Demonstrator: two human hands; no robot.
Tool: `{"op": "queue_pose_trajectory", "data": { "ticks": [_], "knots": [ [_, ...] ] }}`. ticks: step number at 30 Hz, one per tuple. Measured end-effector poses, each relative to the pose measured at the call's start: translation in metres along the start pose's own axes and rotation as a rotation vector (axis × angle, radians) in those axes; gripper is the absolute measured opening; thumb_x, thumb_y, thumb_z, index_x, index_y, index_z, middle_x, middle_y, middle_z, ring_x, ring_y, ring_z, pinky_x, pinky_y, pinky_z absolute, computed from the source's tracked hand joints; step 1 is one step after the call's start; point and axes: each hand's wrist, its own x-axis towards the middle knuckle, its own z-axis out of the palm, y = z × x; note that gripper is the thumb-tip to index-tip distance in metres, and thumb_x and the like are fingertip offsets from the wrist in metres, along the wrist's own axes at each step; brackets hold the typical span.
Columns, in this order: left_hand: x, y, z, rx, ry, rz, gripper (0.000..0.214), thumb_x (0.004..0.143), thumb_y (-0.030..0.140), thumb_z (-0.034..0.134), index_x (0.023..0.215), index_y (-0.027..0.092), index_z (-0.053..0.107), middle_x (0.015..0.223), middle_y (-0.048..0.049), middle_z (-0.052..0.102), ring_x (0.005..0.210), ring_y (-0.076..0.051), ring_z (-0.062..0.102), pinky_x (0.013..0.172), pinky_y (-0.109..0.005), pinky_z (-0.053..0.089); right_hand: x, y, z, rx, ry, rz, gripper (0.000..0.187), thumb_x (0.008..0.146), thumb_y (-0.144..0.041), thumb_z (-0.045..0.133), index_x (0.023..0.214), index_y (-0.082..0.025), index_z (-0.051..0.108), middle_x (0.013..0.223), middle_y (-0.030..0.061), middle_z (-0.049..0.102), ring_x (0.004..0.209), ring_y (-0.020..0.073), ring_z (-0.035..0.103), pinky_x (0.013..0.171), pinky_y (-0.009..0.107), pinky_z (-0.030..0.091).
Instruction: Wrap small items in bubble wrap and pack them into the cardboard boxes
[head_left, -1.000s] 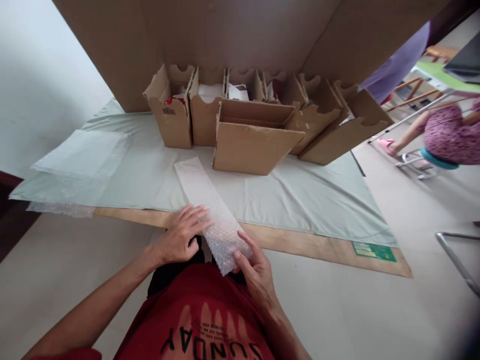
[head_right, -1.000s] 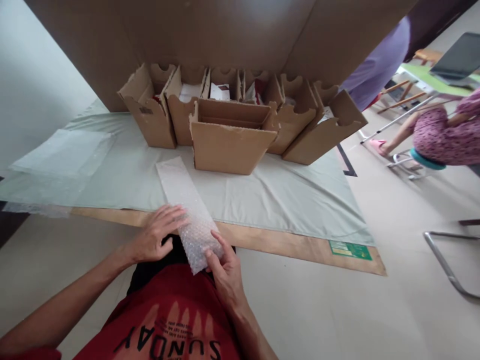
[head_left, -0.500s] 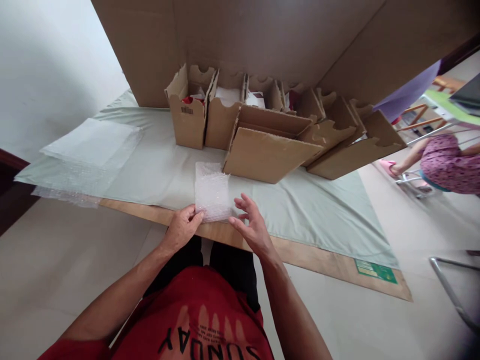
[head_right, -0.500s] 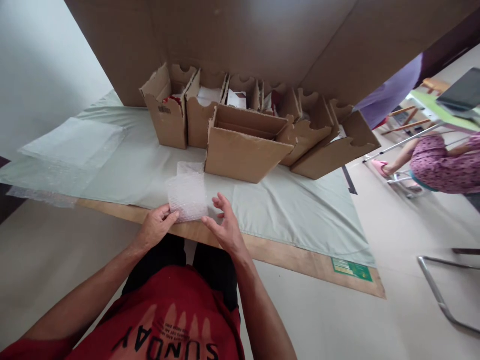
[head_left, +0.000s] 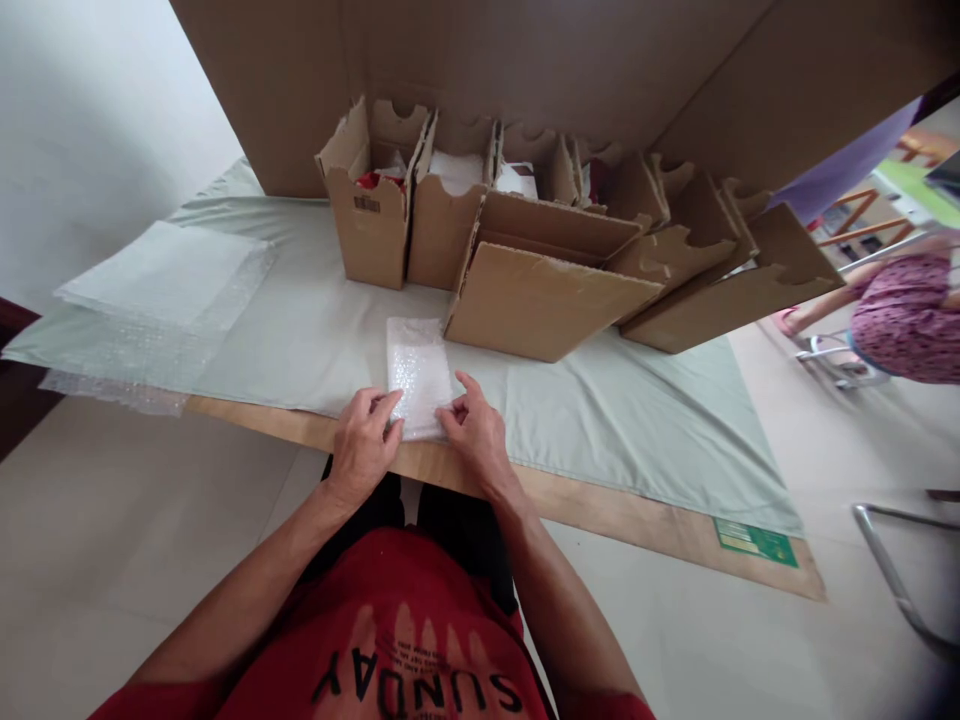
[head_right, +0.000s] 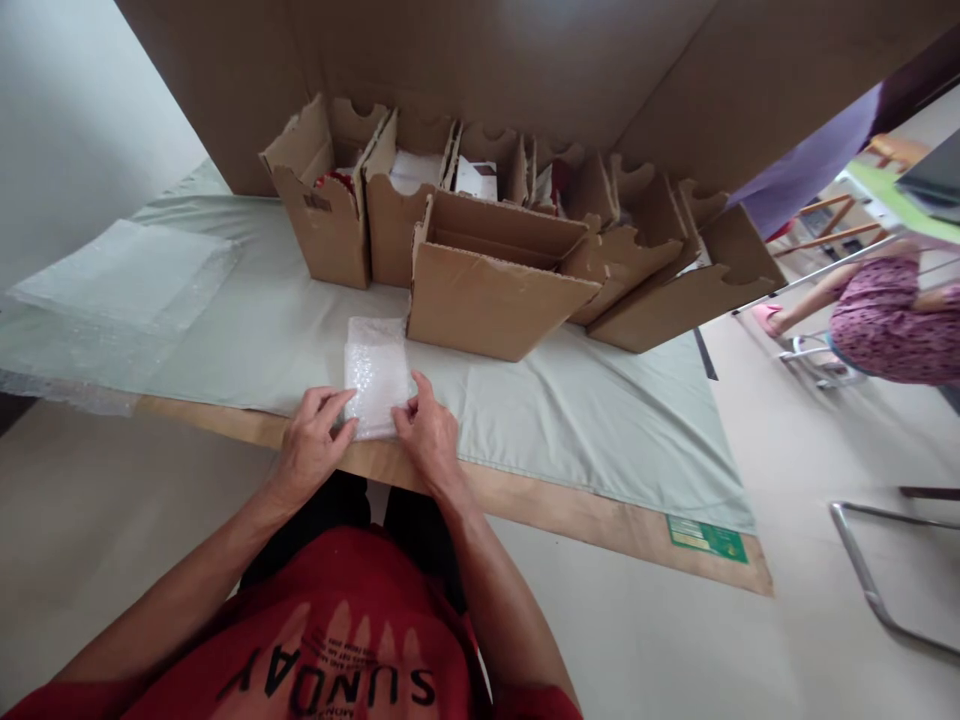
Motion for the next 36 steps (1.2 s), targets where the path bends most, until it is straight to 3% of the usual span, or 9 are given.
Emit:
{"op": "queue_pose_trajectory", "data": {
  "ticks": [4,7,12,17,22,26,29,32,36],
  "knots": [
    [0.001,-0.004,-0.003,0.042,-0.026,0.075,0.024,0.093,0.019,0.059,0.113,0.020,0.073,0.124,-0.0129,0.063,0.101,-0.025,0.065,0.096,-0.043,0.056,-0.004,-0.003,-0.002,-0.123,-0.001,-0.037,0.059,0.088,-0.028,0.057,0.146,-0.018,0.051,0.087,0.0035,0.073,0.073,0.0208,0.066,0.068,0.032,0.050],
    [0.004,-0.009,-0.007,0.053,-0.069,0.127,0.022,0.094,0.020,0.058,0.108,0.019,0.075,0.121,-0.0134,0.066,0.104,-0.028,0.064,0.097,-0.046,0.055,-0.018,-0.005,-0.016,-0.217,0.041,-0.182,0.051,0.090,-0.027,0.059,0.140,-0.018,0.057,0.111,0.0118,0.072,0.096,0.0260,0.068,0.081,0.038,0.052],
    [0.010,-0.011,-0.012,0.064,-0.125,0.156,0.024,0.094,0.020,0.058,0.110,0.021,0.076,0.122,-0.0122,0.067,0.110,-0.029,0.062,0.100,-0.046,0.052,-0.040,-0.007,-0.035,-0.350,-0.082,-0.493,0.044,0.086,-0.019,0.062,0.130,-0.022,0.066,0.150,0.0148,0.056,0.134,0.0335,0.053,0.103,0.049,0.045],
    [0.014,-0.011,-0.009,0.056,-0.135,0.168,0.025,0.094,0.019,0.057,0.112,0.020,0.075,0.124,-0.0124,0.067,0.114,-0.029,0.063,0.102,-0.046,0.051,-0.040,-0.003,-0.024,-0.394,-0.136,-0.537,0.046,0.087,-0.015,0.059,0.133,-0.017,0.064,0.153,0.0158,0.055,0.146,0.0337,0.043,0.112,0.052,0.038],
    [0.011,-0.015,-0.010,0.019,-0.100,0.161,0.023,0.092,0.025,0.062,0.111,0.019,0.074,0.128,-0.0150,0.065,0.117,-0.032,0.063,0.102,-0.049,0.052,-0.031,0.005,-0.013,-0.371,-0.105,-0.568,0.033,0.096,-0.014,0.054,0.125,-0.019,0.070,0.140,0.0132,0.068,0.136,0.0309,0.056,0.109,0.050,0.040],
    [0.003,-0.017,-0.021,-0.085,-0.131,0.340,0.039,0.087,0.037,0.073,0.121,0.019,0.070,0.147,-0.0179,0.057,0.138,-0.037,0.051,0.113,-0.055,0.043,-0.022,0.004,-0.023,-0.250,-0.138,-0.570,0.030,0.100,-0.014,0.049,0.117,-0.019,0.073,0.127,0.0127,0.074,0.121,0.0278,0.066,0.102,0.047,0.044],
    [-0.001,-0.018,-0.027,-0.197,-0.146,0.397,0.023,0.088,0.030,0.071,0.109,0.020,0.072,0.128,-0.0140,0.071,0.135,-0.035,0.056,0.113,-0.054,0.042,-0.017,-0.004,-0.038,-0.103,-0.233,-0.524,0.027,0.102,-0.022,0.050,0.112,-0.020,0.075,0.107,0.0092,0.080,0.100,0.0241,0.072,0.095,0.041,0.048],
    [0.000,-0.017,-0.029,-0.305,-0.140,0.241,0.011,0.092,0.023,0.061,0.094,0.019,0.071,0.105,-0.0100,0.078,0.110,-0.028,0.070,0.097,-0.045,0.052,-0.014,-0.009,-0.050,0.042,-0.312,-0.401,0.026,0.102,-0.032,0.051,0.110,-0.022,0.074,0.097,0.0062,0.078,0.087,0.0217,0.070,0.085,0.036,0.049],
    [0.000,-0.013,-0.029,-0.415,-0.218,-0.044,0.019,0.092,0.033,0.059,0.093,0.018,0.070,0.090,-0.0067,0.075,0.082,-0.021,0.069,0.076,-0.034,0.054,-0.008,-0.003,-0.042,0.295,-0.346,-0.215,0.038,0.088,-0.042,0.070,0.122,-0.023,0.067,0.093,0.0032,0.073,0.079,0.0185,0.064,0.072,0.030,0.048]
  ]
}}
